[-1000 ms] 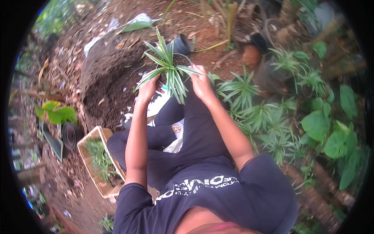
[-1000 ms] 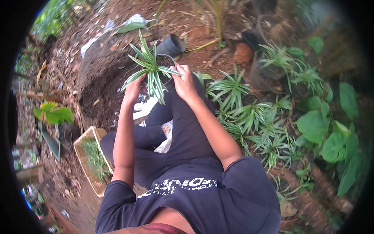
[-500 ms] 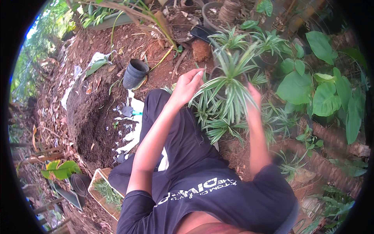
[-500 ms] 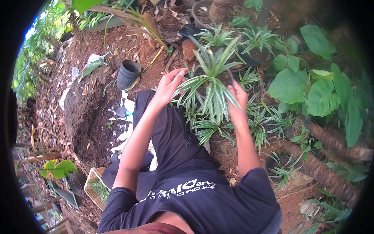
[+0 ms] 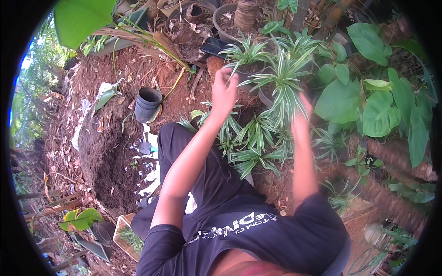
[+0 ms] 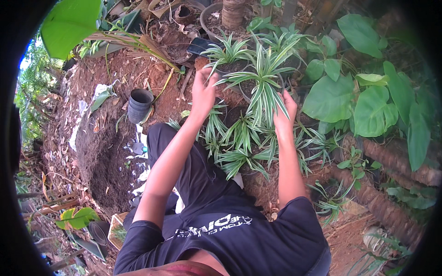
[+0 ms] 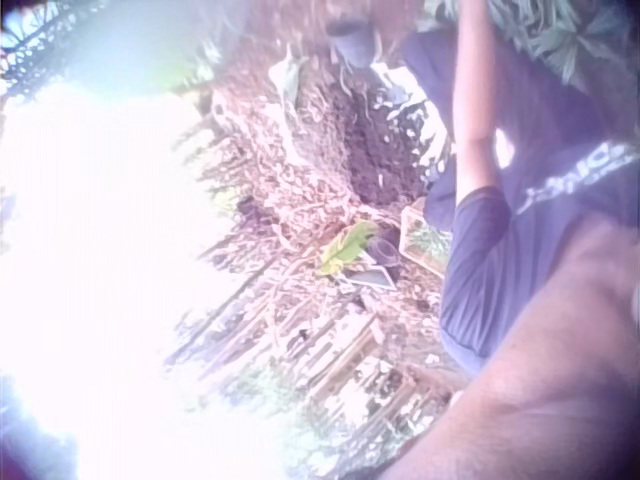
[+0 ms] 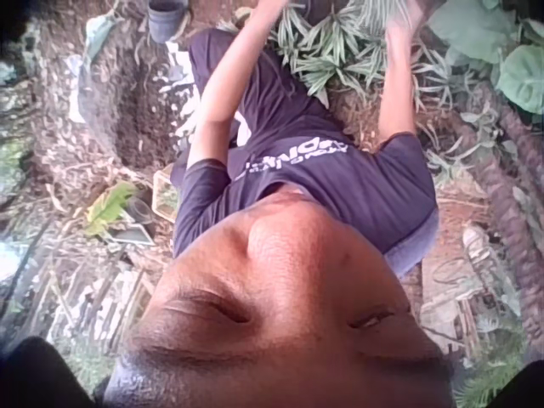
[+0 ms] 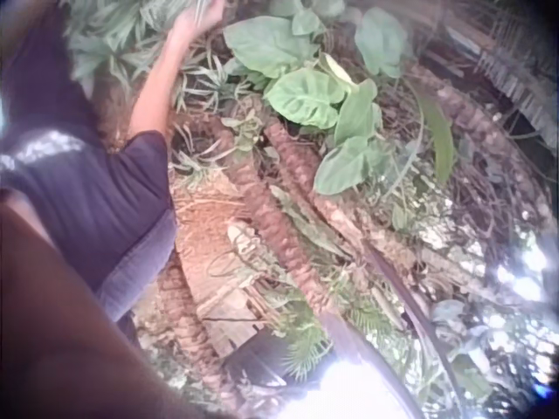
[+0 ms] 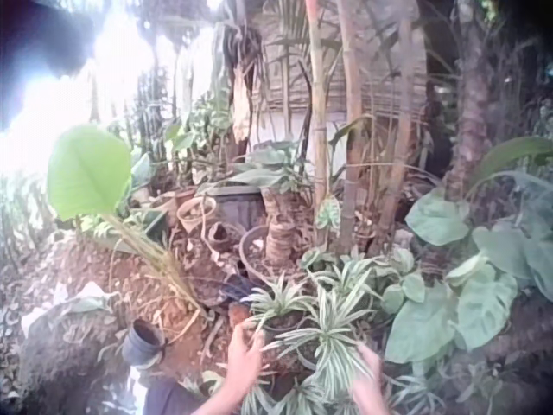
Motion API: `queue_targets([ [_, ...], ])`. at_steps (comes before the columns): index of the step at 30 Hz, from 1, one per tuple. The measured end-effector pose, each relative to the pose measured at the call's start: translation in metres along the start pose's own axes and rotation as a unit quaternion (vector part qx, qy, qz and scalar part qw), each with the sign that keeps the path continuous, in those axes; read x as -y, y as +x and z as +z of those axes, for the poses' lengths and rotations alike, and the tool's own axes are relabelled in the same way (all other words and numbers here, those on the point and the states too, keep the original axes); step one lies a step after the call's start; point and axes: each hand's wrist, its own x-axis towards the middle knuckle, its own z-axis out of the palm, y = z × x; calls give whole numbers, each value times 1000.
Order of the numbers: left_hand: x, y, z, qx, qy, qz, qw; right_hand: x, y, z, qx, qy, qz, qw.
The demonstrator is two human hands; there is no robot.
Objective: The person sits on the ground and uses a small trowel to scoop soil into a black plastic pot containing a small plant. The person repeatedly adds soil and presses it down around the plant. The person then places the potted plant on the ground among other potted plants.
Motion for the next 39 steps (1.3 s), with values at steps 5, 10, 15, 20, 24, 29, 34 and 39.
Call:
queue_targets([
  [5,-12,27,6,82,-53,-147,984,-7,10,4,-21,-25,-5,999],
  [10,-7,36,11,80,-68,-127,986,-22,15,-1,-27,2,20,999],
  [15,0,36,6,62,-100,-134,984,-9,9,1,-2,3,30,1000],
  [20,-14,30,-2,41,-126,-149,980,-7,10,5,-14,11,17,1000],
  [24,-21,25,-16,18,-154,-158,975,-3,10,16,-13,2,18,1000],
  [29,-19,15,-35,-18,-156,-146,977,1,13,35,2,25,19,999],
  [34,-19,7,-48,-38,-143,-162,976,-3,27,51,-20,22,39,999],
  [39,-8,5,-52,-43,-171,-163,971,-26,42,44,0,31,26,999],
])
